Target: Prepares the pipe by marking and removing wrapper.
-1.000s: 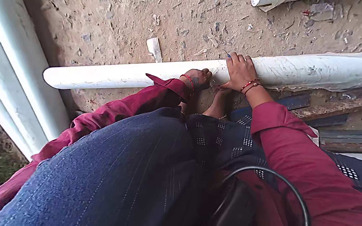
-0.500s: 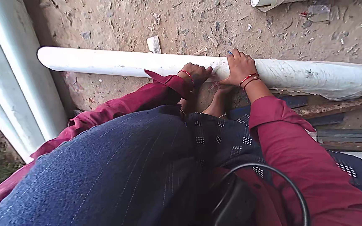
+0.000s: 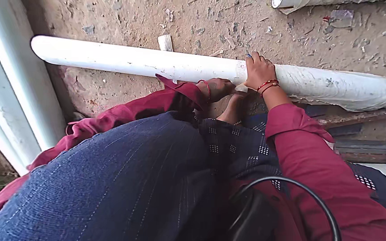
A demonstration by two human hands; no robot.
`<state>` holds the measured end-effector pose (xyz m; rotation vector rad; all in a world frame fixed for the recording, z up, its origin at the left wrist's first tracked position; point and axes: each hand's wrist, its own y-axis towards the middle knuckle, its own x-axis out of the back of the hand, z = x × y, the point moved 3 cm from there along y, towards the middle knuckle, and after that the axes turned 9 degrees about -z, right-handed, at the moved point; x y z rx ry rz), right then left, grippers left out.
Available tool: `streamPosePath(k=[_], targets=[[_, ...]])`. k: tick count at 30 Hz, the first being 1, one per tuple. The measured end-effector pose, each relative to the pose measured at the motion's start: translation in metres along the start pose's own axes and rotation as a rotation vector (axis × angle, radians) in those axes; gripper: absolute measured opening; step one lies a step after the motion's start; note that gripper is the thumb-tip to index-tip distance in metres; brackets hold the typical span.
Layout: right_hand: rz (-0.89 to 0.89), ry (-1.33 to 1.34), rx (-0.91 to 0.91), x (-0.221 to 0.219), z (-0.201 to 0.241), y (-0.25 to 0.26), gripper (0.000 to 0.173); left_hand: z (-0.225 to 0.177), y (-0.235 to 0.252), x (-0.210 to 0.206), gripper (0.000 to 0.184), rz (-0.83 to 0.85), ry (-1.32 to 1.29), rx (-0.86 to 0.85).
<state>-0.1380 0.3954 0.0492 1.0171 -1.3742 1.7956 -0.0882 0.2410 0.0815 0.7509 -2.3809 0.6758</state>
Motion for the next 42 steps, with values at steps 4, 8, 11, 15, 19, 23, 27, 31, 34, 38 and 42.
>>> streamPosePath(k=[4,8,11,15,19,23,27,31,34,38,42], targets=[[-0.018,-0.018,0.012,-0.004,-0.002,-0.003,0.107,0.039,-0.020,0.060,0.047,-0.584,-0.085,0.354],[-0.034,-0.023,0.013,-0.004,-0.001,-0.001,0.106,0.071,-0.028,0.086,0.044,-0.813,-0.294,0.459],[-0.035,-0.019,0.002,-0.003,-0.001,-0.002,0.107,0.064,-0.018,0.074,0.029,-0.819,-0.684,0.364],[-0.027,-0.026,0.000,-0.004,-0.001,-0.002,0.109,0.053,-0.009,0.056,0.058,-0.554,-0.776,0.130],[-0.040,-0.009,0.001,-0.002,-0.001,-0.002,0.108,0.045,-0.013,0.061,0.024,-0.647,-0.519,0.313],[-0.041,-0.023,0.000,-0.003,-0.001,-0.002,0.108,0.057,-0.015,0.064,0.025,-0.790,-0.446,0.377],[-0.041,-0.023,0.001,-0.003,0.000,-0.002,0.106,0.068,-0.010,0.058,0.047,-0.716,-0.254,0.063],[-0.032,-0.034,0.000,-0.003,-0.001,-0.001,0.107,0.069,-0.006,0.035,0.067,-0.320,0.110,0.066],[-0.033,-0.032,0.001,-0.004,-0.001,-0.001,0.109,0.073,-0.005,0.020,0.075,-0.225,0.305,0.070],[-0.034,-0.050,-0.005,-0.005,0.001,-0.001,0.109,0.074,-0.002,0.029,0.098,-0.098,0.382,0.230],[-0.259,-0.031,-0.017,-0.025,0.006,-0.030,0.085,0.091,-0.006,0.033,0.110,-0.086,0.419,0.331]])
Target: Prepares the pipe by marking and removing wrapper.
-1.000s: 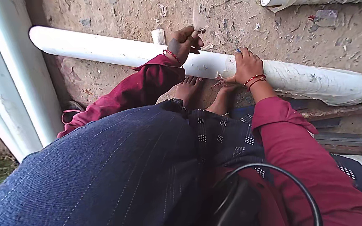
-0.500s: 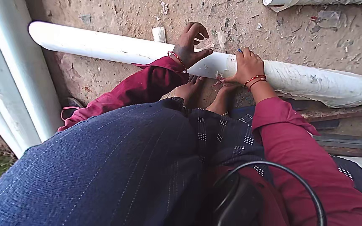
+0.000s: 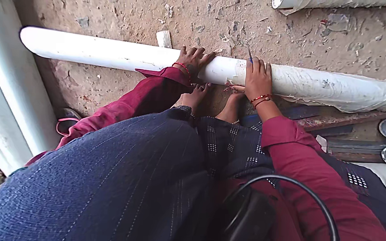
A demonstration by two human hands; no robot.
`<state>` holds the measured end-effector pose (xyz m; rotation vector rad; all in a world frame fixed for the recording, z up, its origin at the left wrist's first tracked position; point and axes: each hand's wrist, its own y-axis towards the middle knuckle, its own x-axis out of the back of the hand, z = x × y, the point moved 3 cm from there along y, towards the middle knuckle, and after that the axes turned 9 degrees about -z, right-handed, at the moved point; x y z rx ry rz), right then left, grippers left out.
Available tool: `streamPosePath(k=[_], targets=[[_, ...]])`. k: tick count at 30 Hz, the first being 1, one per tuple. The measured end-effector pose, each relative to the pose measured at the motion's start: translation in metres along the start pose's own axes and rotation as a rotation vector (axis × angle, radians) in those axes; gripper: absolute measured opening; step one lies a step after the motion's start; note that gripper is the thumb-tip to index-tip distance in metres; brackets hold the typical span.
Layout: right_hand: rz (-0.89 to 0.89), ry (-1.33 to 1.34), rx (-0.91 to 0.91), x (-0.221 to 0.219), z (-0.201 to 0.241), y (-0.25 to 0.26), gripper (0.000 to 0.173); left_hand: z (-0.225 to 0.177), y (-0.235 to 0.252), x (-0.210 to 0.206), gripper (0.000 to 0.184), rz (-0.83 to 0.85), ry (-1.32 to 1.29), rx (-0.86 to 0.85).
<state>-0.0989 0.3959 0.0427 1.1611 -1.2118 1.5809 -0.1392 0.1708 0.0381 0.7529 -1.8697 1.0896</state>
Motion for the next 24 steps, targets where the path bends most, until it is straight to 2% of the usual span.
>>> streamPosePath(k=[1,3,4,6,9,11,12,14,18,21,24], targets=[[-0.137,0.055,0.014,-0.004,0.002,-0.016,0.075,0.005,-0.001,0.001,0.111,-0.006,-0.007,0.015],[-0.479,0.164,0.048,-0.013,0.014,-0.047,0.036,0.021,-0.008,0.003,0.110,-0.015,-0.008,0.063],[-0.568,0.213,0.055,-0.013,0.022,-0.058,0.026,0.029,-0.013,0.003,0.108,-0.022,0.003,0.073],[-0.521,0.325,0.048,-0.004,0.037,-0.067,0.026,0.036,-0.017,0.002,0.097,-0.034,0.037,0.047],[-0.545,0.453,-0.016,0.011,0.046,-0.055,0.030,0.031,-0.008,0.012,0.068,0.110,0.048,0.056],[-0.563,0.474,-0.067,0.020,0.053,-0.053,0.033,0.024,-0.011,0.014,0.051,0.176,0.036,0.119],[-0.546,0.475,-0.090,0.020,0.056,-0.052,0.036,0.022,-0.012,0.015,0.049,0.190,0.031,0.156],[-0.512,0.476,-0.134,0.012,0.060,-0.052,0.038,0.016,-0.015,0.016,0.049,0.219,0.014,0.214],[-0.546,0.449,-0.085,0.001,0.069,-0.049,0.027,0.012,-0.024,0.010,0.068,0.228,-0.104,0.242],[-0.710,0.389,0.035,0.004,0.090,-0.041,0.019,0.024,-0.039,-0.010,0.099,0.038,-0.240,0.180],[-0.782,0.317,0.168,-0.002,0.107,-0.031,0.016,0.036,-0.054,-0.023,0.099,-0.155,-0.270,0.043]])
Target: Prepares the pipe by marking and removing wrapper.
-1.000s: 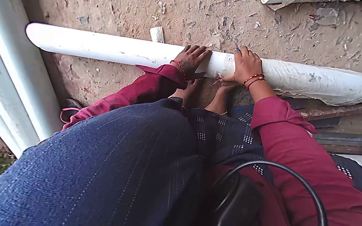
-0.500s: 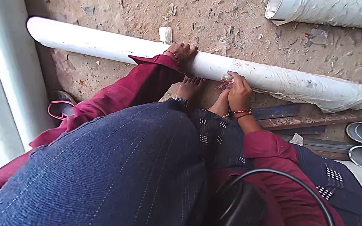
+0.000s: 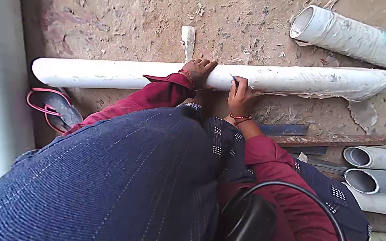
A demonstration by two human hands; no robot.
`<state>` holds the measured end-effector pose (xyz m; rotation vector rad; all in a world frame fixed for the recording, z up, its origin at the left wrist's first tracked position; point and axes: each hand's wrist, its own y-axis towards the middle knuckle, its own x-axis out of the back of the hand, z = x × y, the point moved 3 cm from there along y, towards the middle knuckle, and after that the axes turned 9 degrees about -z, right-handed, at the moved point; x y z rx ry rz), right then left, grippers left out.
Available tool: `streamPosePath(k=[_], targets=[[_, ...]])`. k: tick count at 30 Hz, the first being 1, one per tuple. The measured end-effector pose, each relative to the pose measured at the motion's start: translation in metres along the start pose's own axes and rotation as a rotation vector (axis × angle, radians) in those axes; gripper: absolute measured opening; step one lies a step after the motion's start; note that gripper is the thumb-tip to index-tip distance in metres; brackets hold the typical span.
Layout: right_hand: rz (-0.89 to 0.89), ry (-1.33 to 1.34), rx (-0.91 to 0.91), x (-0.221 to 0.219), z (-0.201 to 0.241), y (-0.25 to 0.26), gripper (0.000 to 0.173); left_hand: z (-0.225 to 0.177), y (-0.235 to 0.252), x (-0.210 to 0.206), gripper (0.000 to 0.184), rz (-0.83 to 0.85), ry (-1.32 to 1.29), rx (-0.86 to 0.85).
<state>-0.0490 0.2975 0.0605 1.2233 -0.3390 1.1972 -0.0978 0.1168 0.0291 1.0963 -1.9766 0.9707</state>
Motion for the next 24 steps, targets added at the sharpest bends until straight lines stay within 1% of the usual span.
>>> streamPosePath(k=[1,3,5,6,8,9,11,13,14,16,17,18,22,24], targets=[[0.032,-0.008,0.058,-0.006,0.000,-0.003,0.016,0.006,-0.005,-0.002,0.097,-0.046,0.020,-0.033],[0.077,-0.065,0.167,-0.013,-0.003,-0.010,0.013,0.021,-0.015,-0.002,0.095,-0.102,0.048,-0.034],[0.104,-0.170,0.180,-0.013,-0.002,-0.018,0.014,0.041,-0.027,0.001,0.095,-0.143,0.074,0.000],[0.158,-0.217,0.145,-0.012,-0.002,-0.022,0.014,0.051,-0.034,0.002,0.095,-0.159,0.086,0.019],[0.358,-0.280,0.017,-0.013,-0.005,-0.029,0.013,0.064,-0.046,0.006,0.092,-0.167,0.095,0.056],[0.473,-0.291,-0.054,-0.014,-0.008,-0.033,0.017,0.068,-0.050,0.009,0.091,-0.161,0.090,0.077],[0.603,-0.302,-0.127,-0.016,-0.015,-0.038,0.025,0.075,-0.056,0.010,0.090,-0.189,0.099,0.078],[0.674,-0.298,-0.134,-0.011,-0.014,-0.041,0.025,0.078,-0.058,0.009,0.091,-0.196,0.111,0.084],[0.678,-0.287,-0.139,-0.007,-0.012,-0.040,0.029,0.077,-0.058,0.009,0.090,-0.189,0.115,0.092],[0.637,-0.287,-0.163,-0.007,-0.010,-0.035,0.039,0.076,-0.057,0.009,0.090,-0.180,0.122,0.104],[0.602,-0.294,-0.207,-0.012,-0.011,-0.031,0.042,0.075,-0.056,0.009,0.089,-0.184,0.119,0.103],[0.622,-0.314,-0.265,-0.014,-0.014,-0.027,0.045,0.074,-0.056,0.010,0.089,-0.184,0.117,0.104],[0.829,-0.383,-0.597,-0.004,-0.026,-0.006,0.049,0.072,-0.057,0.011,0.089,-0.179,0.115,0.114],[0.838,-0.358,-0.723,0.010,-0.032,0.006,0.047,0.073,-0.056,0.011,0.089,-0.181,0.118,0.108]])
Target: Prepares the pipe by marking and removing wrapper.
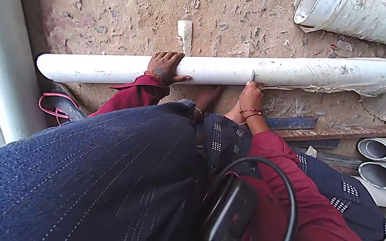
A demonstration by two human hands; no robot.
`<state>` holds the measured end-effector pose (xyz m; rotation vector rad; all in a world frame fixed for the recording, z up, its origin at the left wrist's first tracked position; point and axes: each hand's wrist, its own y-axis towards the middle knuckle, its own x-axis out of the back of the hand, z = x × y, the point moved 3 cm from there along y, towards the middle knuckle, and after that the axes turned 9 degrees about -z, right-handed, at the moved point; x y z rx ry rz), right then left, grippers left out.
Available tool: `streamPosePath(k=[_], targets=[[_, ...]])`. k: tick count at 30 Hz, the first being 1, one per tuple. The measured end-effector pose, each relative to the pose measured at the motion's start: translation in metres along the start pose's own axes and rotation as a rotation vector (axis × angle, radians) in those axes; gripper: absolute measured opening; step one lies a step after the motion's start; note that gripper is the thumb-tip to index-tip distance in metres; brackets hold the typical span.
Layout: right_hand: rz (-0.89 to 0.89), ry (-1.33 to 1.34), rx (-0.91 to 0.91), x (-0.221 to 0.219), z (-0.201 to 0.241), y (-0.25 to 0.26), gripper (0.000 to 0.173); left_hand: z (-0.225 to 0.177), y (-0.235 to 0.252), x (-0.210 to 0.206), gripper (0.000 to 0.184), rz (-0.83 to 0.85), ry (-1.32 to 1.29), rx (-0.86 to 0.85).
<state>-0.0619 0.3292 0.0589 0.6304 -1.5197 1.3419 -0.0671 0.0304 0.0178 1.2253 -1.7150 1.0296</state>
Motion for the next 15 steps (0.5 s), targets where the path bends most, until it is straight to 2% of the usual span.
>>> streamPosePath(k=[4,9,10,13,15], targets=[[-0.073,0.086,0.023,0.054,-0.024,-0.015,0.044,0.000,0.001,-0.001,0.080,0.002,0.004,0.006],[-0.032,-0.232,0.036,0.167,-0.033,-0.098,0.037,0.000,-0.002,0.007,0.067,0.092,-0.039,0.141],[-0.123,-0.272,0.112,0.193,-0.035,-0.123,0.035,0.000,-0.004,0.008,0.066,0.099,-0.060,0.181],[-0.557,-0.254,0.541,0.264,-0.038,-0.205,0.031,-0.006,-0.016,0.012,0.064,0.090,-0.068,0.280],[-0.528,-0.141,0.649,0.305,-0.039,-0.257,0.035,-0.020,-0.030,0.027,0.064,0.090,-0.094,0.365]])
